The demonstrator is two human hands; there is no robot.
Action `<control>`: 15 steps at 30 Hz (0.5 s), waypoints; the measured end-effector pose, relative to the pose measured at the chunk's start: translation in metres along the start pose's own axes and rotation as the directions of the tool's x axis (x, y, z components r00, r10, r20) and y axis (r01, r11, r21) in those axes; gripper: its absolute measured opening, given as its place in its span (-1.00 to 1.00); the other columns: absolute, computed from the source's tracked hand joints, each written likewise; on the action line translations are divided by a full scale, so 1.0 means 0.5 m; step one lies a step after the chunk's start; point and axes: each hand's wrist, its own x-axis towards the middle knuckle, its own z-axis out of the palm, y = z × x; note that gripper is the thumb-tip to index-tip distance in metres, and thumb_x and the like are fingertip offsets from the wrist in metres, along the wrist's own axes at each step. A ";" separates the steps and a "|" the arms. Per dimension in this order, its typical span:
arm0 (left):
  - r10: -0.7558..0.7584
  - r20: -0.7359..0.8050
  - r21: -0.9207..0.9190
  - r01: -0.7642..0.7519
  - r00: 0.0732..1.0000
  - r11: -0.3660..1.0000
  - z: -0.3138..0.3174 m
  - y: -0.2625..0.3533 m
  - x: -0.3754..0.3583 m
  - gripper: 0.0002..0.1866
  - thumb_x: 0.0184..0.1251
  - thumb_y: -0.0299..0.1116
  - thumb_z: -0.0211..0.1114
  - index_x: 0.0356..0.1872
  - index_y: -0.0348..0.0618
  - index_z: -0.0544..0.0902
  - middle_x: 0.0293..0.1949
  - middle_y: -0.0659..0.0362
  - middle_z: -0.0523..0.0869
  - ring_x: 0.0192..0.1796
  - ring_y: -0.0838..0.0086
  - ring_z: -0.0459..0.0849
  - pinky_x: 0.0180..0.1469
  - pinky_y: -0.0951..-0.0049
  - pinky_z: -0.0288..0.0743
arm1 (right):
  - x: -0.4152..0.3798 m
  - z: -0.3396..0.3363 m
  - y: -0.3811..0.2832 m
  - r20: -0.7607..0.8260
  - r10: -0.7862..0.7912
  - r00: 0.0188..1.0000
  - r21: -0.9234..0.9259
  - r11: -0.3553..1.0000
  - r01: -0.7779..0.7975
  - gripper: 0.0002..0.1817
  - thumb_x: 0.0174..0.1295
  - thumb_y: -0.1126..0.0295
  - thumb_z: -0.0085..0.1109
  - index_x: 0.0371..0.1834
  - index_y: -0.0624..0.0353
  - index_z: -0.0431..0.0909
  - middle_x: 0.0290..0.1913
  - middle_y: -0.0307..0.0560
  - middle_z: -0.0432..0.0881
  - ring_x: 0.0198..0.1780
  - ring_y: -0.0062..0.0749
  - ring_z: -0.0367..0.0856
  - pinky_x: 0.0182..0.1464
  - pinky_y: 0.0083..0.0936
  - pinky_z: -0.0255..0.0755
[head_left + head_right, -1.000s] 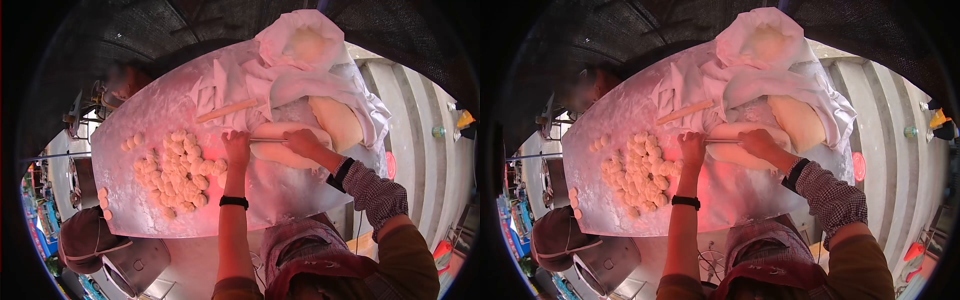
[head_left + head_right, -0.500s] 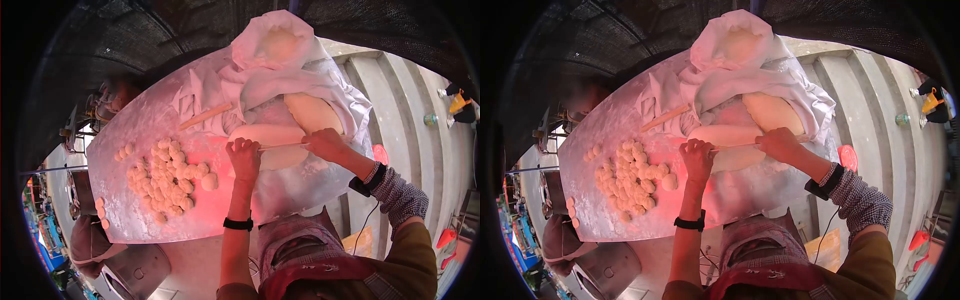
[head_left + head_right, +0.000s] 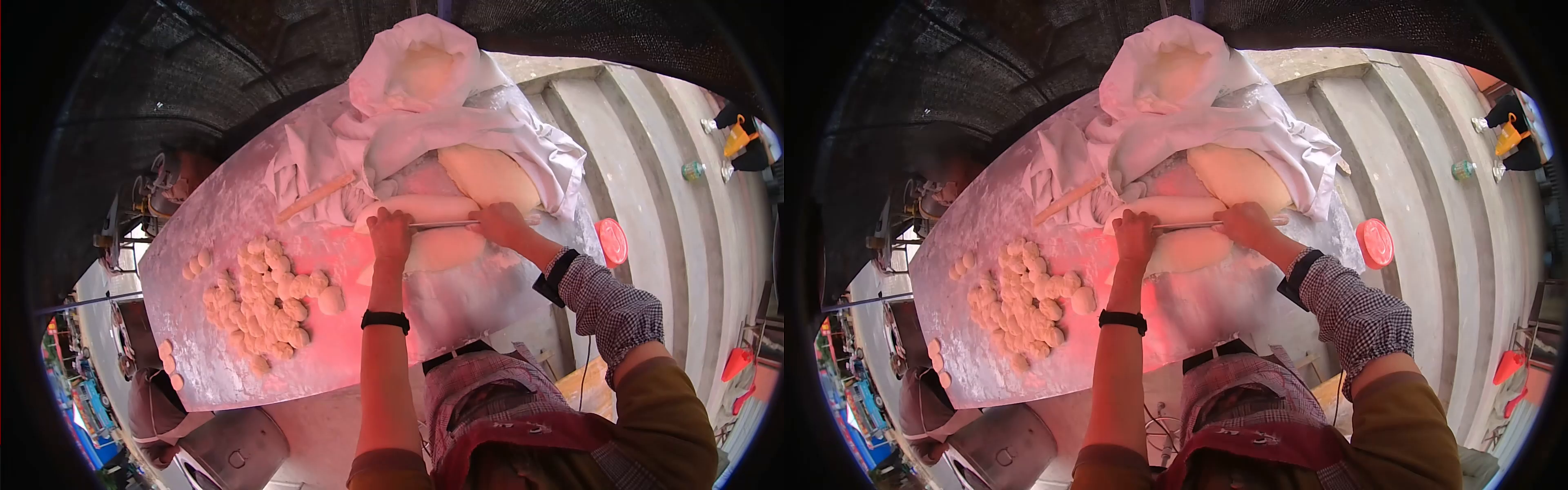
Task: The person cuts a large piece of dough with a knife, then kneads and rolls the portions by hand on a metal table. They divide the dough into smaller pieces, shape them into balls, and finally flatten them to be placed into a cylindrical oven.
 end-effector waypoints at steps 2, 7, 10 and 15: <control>-0.088 -0.080 -0.076 0.082 0.993 0.994 0.019 0.007 -0.054 -0.92 -0.02 -0.40 0.40 -0.45 0.06 0.71 -0.38 0.32 0.65 -0.15 0.31 0.53 -0.05 0.17 0.28 | -0.036 0.004 -0.016 0.030 0.025 0.999 0.000 1.000 -0.025 -0.77 0.22 0.18 0.16 -0.12 -0.05 0.61 -0.39 -0.05 0.67 -0.31 -0.10 0.69 -0.27 -0.19 0.51; -0.164 -0.001 -0.207 0.160 0.987 0.965 -0.136 0.065 -0.229 -0.68 -0.10 -0.34 0.50 -0.21 0.02 0.73 -0.23 0.31 0.69 -0.02 0.31 0.54 0.07 0.22 0.29 | -0.188 -0.042 -0.052 -0.059 -0.158 0.986 -0.041 0.987 0.156 -0.76 0.22 0.28 0.10 -0.05 -0.05 0.56 -0.32 -0.04 0.68 -0.29 -0.11 0.71 -0.30 -0.20 0.53; -0.496 -0.107 -0.427 0.411 0.862 0.805 -0.131 0.066 -0.257 -0.33 0.04 -0.20 0.52 0.22 -0.18 0.51 0.05 0.07 0.64 0.17 0.19 0.51 0.22 0.11 0.27 | -0.203 -0.051 -0.011 0.036 0.017 0.999 -0.011 1.000 -0.016 -0.76 0.19 0.30 0.10 -0.08 -0.03 0.57 -0.35 -0.03 0.68 -0.28 -0.09 0.71 -0.30 -0.16 0.53; -0.399 -0.110 -0.316 0.348 0.910 0.883 -0.085 0.071 -0.252 -0.40 0.13 -0.19 0.45 0.19 -0.21 0.52 0.13 0.02 0.58 0.22 0.13 0.48 0.24 0.09 0.28 | -0.176 0.037 0.067 0.101 0.070 0.992 -0.049 0.997 -0.065 -0.79 0.22 0.28 0.08 -0.10 -0.04 0.57 -0.40 -0.02 0.67 -0.28 -0.08 0.70 -0.29 -0.16 0.53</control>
